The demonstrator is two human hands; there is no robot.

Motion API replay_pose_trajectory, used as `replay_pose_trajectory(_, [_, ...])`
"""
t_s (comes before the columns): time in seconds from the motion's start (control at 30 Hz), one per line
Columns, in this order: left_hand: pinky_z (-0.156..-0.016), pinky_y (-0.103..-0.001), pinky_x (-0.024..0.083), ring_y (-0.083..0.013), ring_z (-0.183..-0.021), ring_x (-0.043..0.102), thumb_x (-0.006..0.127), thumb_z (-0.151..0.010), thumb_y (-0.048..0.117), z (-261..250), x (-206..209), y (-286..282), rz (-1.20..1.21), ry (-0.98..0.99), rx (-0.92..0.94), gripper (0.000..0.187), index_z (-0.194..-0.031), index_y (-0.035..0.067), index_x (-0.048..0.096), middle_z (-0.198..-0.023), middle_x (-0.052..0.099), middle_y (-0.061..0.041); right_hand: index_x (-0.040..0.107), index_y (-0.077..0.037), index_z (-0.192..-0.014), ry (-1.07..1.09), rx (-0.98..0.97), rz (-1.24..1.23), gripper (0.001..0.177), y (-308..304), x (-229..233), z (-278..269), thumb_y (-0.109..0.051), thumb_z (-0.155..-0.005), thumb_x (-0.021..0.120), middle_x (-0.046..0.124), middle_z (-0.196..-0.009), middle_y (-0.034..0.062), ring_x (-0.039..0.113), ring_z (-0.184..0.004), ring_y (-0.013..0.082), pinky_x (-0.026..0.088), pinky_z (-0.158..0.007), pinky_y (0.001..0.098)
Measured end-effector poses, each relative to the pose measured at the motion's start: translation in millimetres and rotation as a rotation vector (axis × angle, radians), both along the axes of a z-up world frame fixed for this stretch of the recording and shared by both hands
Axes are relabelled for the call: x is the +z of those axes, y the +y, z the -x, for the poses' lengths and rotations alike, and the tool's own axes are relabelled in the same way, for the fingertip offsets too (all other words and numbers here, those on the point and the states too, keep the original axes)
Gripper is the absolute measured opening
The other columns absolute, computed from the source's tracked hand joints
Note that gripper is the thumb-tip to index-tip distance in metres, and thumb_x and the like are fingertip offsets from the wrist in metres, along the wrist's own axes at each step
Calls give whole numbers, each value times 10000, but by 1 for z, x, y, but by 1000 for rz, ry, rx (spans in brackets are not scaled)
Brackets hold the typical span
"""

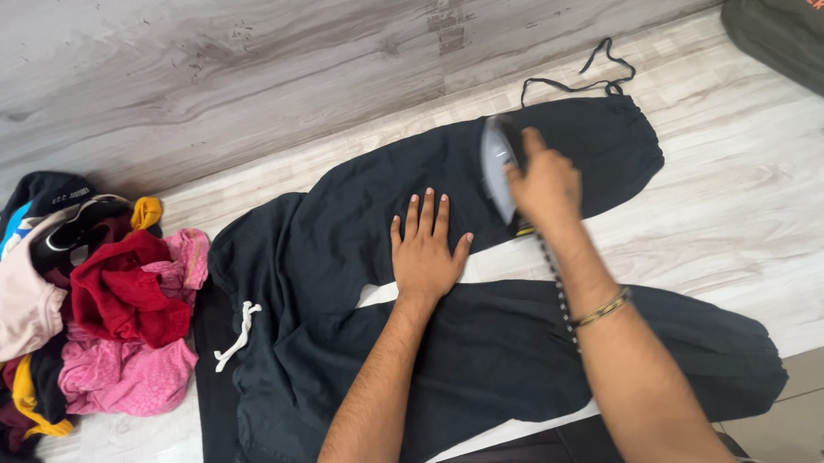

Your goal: The person selects a pair of black trousers from a pile of clothes, lays them flat on a table, and irons them with a steam iron. The person smooths the fabric with one hand while moving the iron over the legs and waistband.

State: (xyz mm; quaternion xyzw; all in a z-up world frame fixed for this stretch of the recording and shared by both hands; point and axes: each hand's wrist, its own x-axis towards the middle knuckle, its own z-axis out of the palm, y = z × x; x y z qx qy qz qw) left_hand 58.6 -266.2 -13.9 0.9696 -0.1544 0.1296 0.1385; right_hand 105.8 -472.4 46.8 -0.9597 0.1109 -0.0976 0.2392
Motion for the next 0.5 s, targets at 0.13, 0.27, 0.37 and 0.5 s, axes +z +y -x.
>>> replay_pose_trajectory(0.13, [-1208, -581, 192, -306, -1525, 278, 563, -925, 515, 2, -2, 1, 18, 21, 8, 744, -1523, 87, 449, -1632, 359, -118, 495, -126, -1493, -23, 142, -57, 686, 50, 0, 21, -316, -883, 745, 718, -1068, 228, 711, -994, 419, 557, -850, 516])
replay_pose_trajectory(0.27, [-1210, -575, 191, -301, -1526, 281, 569, -901, 486, 6, -4, 5, 17, 18, 17, 771, -1529, 56, 444, -1633, 371, -112, 510, -135, -1481, -37, 194, -50, 701, 49, 7, 21, -322, -855, 765, 718, -1081, 234, 701, -1005, 429, 552, -856, 516])
replay_pose_trajectory(0.37, [-1212, -579, 188, -303, -1528, 281, 561, -912, 483, 6, -5, 7, 35, 2, 12, 762, -1534, 59, 440, -1637, 372, -107, 554, -178, -1465, -24, 166, -68, 686, 19, 9, 17, -326, -835, 780, 717, -1123, 238, 689, -1044, 435, 546, -893, 511])
replay_pose_trajectory(0.5, [-1211, -587, 184, -302, -1530, 268, 560, -913, 486, 6, -2, 3, 39, 20, 10, 763, -1542, 74, 427, -1641, 355, -97, 575, -166, -1466, -70, -22, -93, 665, -30, 14, 13, -308, -850, 784, 723, -1159, 227, 681, -1071, 438, 527, -915, 513])
